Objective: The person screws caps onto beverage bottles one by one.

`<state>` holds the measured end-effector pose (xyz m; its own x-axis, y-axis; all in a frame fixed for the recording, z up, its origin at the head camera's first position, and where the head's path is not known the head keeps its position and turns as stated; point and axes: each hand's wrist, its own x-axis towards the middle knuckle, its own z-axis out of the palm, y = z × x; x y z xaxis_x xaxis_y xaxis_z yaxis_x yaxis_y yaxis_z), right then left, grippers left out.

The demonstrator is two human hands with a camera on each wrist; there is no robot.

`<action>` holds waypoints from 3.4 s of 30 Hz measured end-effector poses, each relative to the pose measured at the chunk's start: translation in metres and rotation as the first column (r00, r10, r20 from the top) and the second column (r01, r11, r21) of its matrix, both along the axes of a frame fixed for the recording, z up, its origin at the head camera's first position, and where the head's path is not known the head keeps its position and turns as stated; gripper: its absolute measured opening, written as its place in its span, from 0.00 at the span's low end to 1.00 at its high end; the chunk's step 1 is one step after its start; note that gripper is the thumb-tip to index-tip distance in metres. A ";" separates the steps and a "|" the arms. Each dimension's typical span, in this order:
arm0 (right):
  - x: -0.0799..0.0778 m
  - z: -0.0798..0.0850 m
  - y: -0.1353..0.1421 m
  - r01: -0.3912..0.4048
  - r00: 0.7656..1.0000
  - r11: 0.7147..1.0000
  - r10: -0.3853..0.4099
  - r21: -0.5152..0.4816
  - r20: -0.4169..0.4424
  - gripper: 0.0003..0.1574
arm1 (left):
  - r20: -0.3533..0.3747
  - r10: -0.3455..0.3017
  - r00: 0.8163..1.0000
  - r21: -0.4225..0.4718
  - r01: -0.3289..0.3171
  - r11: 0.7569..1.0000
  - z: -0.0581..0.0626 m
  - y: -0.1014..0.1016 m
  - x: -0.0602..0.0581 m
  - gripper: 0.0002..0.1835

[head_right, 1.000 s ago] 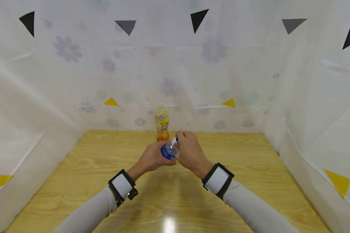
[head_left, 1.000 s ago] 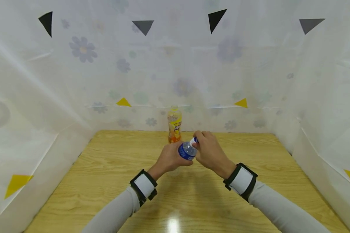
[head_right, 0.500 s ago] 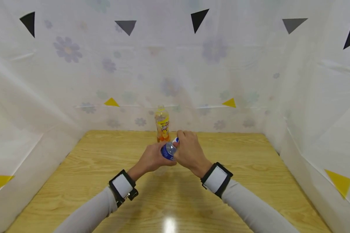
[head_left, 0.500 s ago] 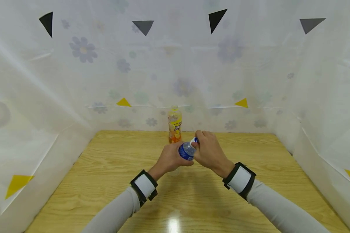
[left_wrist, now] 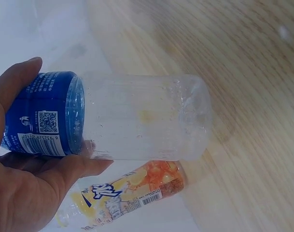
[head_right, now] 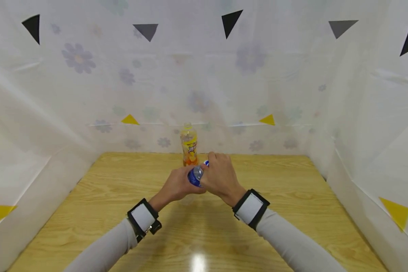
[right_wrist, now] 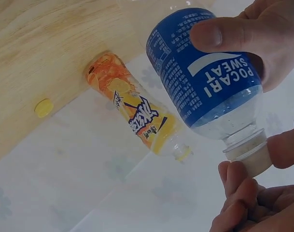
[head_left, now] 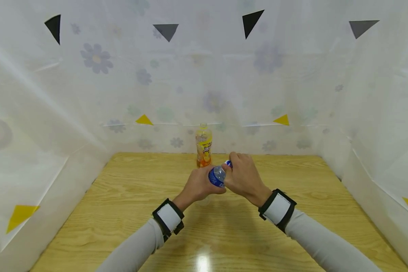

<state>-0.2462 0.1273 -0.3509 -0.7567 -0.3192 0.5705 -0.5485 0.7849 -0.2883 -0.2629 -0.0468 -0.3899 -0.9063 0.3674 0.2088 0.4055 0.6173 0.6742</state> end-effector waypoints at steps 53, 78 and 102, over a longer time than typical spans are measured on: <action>0.009 0.003 0.005 -0.034 0.998 0.999 0.035 -0.021 0.053 0.08 | -0.002 -0.004 1.000 -0.010 0.004 1.000 -0.001 0.000 -0.001 0.31; 0.000 0.000 0.008 -0.023 1.000 0.999 0.022 -0.027 -0.006 0.22 | -0.034 0.009 0.999 -0.025 -0.010 1.000 0.000 0.002 0.002 0.30; 0.014 0.007 0.008 -0.022 0.981 1.000 0.019 0.013 0.194 0.28 | -0.006 0.025 1.000 -0.022 -0.025 0.999 -0.003 0.002 -0.001 0.30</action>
